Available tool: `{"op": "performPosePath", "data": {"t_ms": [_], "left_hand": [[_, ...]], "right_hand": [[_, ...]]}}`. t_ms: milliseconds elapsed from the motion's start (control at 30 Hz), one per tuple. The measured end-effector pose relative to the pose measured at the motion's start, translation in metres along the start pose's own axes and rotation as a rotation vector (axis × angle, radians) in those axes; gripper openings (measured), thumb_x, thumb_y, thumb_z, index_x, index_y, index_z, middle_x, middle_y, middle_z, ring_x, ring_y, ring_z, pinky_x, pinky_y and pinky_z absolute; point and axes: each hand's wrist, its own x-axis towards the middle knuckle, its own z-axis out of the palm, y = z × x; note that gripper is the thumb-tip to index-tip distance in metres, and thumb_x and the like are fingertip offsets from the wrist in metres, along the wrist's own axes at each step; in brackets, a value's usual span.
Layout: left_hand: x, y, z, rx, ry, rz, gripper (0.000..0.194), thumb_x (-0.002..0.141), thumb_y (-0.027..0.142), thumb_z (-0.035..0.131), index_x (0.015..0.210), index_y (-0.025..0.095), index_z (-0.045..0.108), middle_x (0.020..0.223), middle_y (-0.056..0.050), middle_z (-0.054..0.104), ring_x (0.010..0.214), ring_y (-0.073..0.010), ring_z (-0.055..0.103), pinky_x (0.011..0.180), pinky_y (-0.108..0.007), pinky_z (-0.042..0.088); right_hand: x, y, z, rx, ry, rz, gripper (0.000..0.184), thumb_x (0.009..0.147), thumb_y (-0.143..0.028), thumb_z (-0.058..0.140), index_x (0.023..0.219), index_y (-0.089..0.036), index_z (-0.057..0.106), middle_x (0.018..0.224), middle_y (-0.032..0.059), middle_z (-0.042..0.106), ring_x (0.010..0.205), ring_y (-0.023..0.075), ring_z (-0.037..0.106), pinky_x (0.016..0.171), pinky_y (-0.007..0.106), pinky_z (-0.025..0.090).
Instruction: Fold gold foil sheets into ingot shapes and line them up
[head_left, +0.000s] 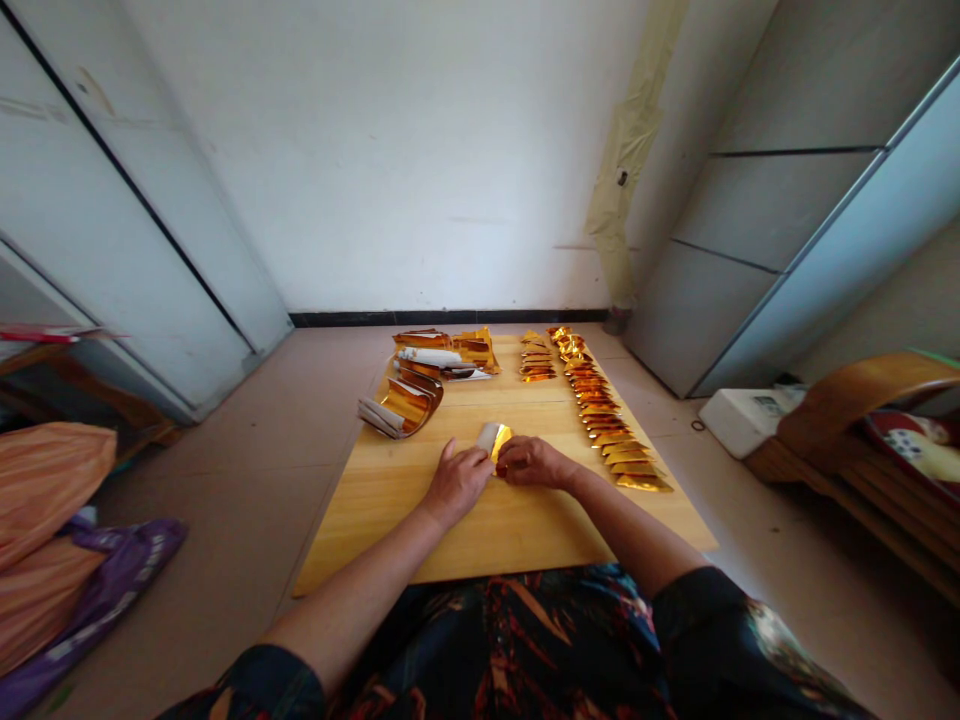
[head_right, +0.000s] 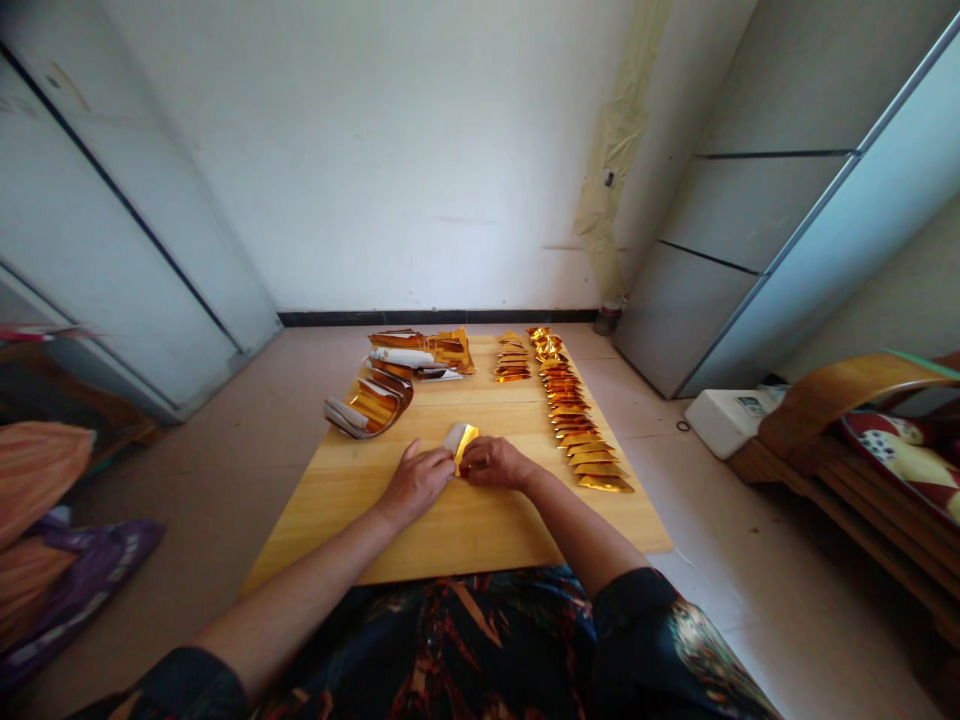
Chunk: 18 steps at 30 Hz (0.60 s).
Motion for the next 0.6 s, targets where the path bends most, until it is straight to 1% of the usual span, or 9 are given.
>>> {"op": "performPosePath", "data": {"t_ms": [133,233,333,433,500,600], "left_hand": [[-0.001,-0.001,0.001,-0.013,0.01,-0.009,0.015,0.089,0.017,0.046,0.087,0.023,0.06,0.103,-0.001,0.066,0.093,-0.0166,0.06,0.105,-0.054,0.023],[0.0,-0.001,-0.001,-0.042,0.015,-0.028,0.014,0.089,0.018,0.046,0.087,0.022,0.059,0.099,-0.001,0.067,0.093,-0.0164,0.06,0.105,-0.053,0.024],[0.0,-0.001,-0.001,-0.07,0.023,-0.036,0.014,0.089,0.018,0.046,0.087,0.022,0.06,0.101,-0.001,0.067,0.095,-0.0168,0.061,0.105,-0.053,0.025],[-0.001,-0.003,-0.001,-0.089,0.023,-0.038,0.015,0.088,0.017,0.047,0.086,0.022,0.061,0.105,-0.002,0.067,0.098,-0.0179,0.061,0.105,-0.053,0.026],[-0.002,-0.006,0.001,-0.111,0.024,-0.009,0.016,0.086,0.016,0.049,0.086,0.022,0.063,0.107,-0.003,0.067,0.1,-0.0183,0.06,0.103,-0.05,0.03],[-0.005,-0.015,0.003,-0.17,0.054,0.085,0.018,0.083,0.012,0.05,0.088,0.021,0.065,0.11,-0.005,0.066,0.105,-0.0181,0.059,0.098,-0.041,0.039]], "right_hand": [[-0.003,-0.001,0.003,0.016,0.035,0.01,0.014,0.078,-0.014,0.058,0.085,-0.017,0.069,0.092,0.0052,0.068,0.089,0.0143,0.062,0.082,0.025,0.048],[-0.003,0.0,0.009,-0.011,0.104,-0.011,0.017,0.08,-0.012,0.055,0.087,-0.016,0.069,0.094,0.0069,0.068,0.088,0.0144,0.062,0.08,0.025,0.049],[-0.003,0.002,0.014,-0.052,0.176,-0.041,0.015,0.082,-0.015,0.054,0.086,-0.016,0.069,0.093,0.0076,0.068,0.085,0.0145,0.063,0.078,0.025,0.048],[-0.001,0.005,0.019,-0.075,0.205,-0.056,0.015,0.085,-0.019,0.054,0.085,-0.017,0.069,0.094,0.0069,0.067,0.084,0.014,0.063,0.078,0.024,0.048],[0.0,0.008,0.021,-0.079,0.213,-0.06,0.015,0.085,-0.021,0.055,0.083,-0.018,0.069,0.093,0.0068,0.067,0.083,0.014,0.063,0.077,0.024,0.048],[0.001,0.012,0.024,-0.06,0.243,-0.054,0.015,0.085,-0.022,0.055,0.081,-0.018,0.069,0.089,0.0059,0.067,0.079,0.0138,0.062,0.074,0.024,0.048]]}}
